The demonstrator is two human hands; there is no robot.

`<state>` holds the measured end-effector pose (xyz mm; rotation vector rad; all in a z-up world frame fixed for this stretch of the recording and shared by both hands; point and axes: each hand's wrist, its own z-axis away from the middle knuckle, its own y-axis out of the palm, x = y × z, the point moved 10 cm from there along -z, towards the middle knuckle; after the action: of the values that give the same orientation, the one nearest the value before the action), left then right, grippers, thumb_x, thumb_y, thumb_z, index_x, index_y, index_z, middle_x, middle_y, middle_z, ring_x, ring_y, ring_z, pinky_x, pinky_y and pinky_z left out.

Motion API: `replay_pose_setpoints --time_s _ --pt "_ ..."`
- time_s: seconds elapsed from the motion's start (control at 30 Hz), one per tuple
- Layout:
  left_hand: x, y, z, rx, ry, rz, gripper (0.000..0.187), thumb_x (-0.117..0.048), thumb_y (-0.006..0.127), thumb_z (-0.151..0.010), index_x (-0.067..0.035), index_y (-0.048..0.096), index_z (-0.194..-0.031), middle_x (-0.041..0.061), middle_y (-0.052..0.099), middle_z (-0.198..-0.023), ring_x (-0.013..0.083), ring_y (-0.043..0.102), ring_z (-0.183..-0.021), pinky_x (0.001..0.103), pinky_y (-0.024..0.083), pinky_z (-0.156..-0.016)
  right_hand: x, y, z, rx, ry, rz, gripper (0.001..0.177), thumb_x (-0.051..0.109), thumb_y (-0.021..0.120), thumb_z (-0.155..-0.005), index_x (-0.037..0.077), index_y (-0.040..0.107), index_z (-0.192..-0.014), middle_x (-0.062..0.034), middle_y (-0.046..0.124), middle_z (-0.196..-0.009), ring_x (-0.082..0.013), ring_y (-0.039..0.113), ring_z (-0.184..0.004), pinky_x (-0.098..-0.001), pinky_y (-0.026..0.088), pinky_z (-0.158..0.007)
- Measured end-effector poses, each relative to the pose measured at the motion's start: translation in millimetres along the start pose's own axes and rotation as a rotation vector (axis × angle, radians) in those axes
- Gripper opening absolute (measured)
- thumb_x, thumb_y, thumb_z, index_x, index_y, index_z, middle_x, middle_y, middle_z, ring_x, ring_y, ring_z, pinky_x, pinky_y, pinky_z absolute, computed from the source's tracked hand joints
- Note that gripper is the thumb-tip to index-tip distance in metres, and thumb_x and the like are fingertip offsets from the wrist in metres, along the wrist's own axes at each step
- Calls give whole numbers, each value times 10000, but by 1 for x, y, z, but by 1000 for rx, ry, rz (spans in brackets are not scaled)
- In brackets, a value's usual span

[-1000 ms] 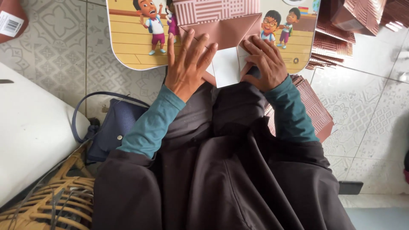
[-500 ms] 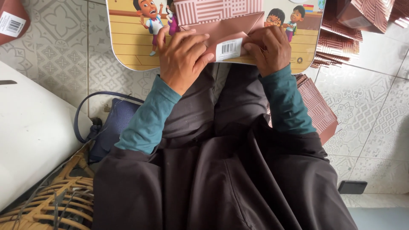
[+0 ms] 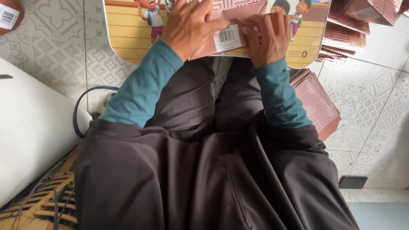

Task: Folding pre-cut paper sheets into small boxes using hands on a lap desk.

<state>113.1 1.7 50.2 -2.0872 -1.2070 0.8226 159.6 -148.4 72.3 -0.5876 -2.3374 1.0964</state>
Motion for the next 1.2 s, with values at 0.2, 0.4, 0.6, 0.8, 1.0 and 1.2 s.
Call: replay_pose_setpoints --time_s 0.2,0.4,0.6,0.8,1.0,1.2 --pt "0 14 2 56 90 46 242 -279 772 -932 -307 802 -1170 10 529 -957 188 551 -766 346 461 -624 98 16 34 82 -284 -67 296 108 757 -890 108 811 -1181 -116 676 -1233 -306 627 -1179 -484 456 -1066" --pt "4 35 5 101 69 56 302 -195 748 -909 -314 799 -1182 0 624 -1049 196 602 -794 365 513 -666 103 49 57 46 -302 131 413 168 893 -890 231 793 -1286 -47 667 -1342 -284 602 -1271 -511 328 -1178" --pt "9 55 14 275 4 31 416 -207 677 -932 -356 730 -1317 15 656 -921 199 635 -652 353 567 -556 90 53 63 123 -377 241 544 228 905 -950 359 704 -1438 70 599 -1476 -281 498 -1381 -553 279 -1194" --pt "-1 36 12 157 108 50 338 -224 686 -964 -287 742 -1292 24 604 -1037 227 602 -805 369 517 -662 60 46 75 122 -342 348 415 367 807 -1065 430 671 -1452 193 580 -1512 -233 359 -1479 -511 140 -1268" --pt "4 43 16 206 78 113 325 -191 670 -1014 -277 749 -1318 27 656 -1053 229 634 -803 373 538 -681 7 16 80 142 -295 536 376 433 800 -1058 456 706 -1421 248 620 -1509 -195 291 -1547 -463 -23 -1356" --pt "-2 22 11 139 103 34 282 -233 686 -1020 -298 752 -1286 23 576 -1088 220 581 -867 368 492 -734 -8 13 87 277 -142 249 402 251 861 -1081 317 773 -1467 123 641 -1552 -300 277 -1524 -593 -33 -1231"
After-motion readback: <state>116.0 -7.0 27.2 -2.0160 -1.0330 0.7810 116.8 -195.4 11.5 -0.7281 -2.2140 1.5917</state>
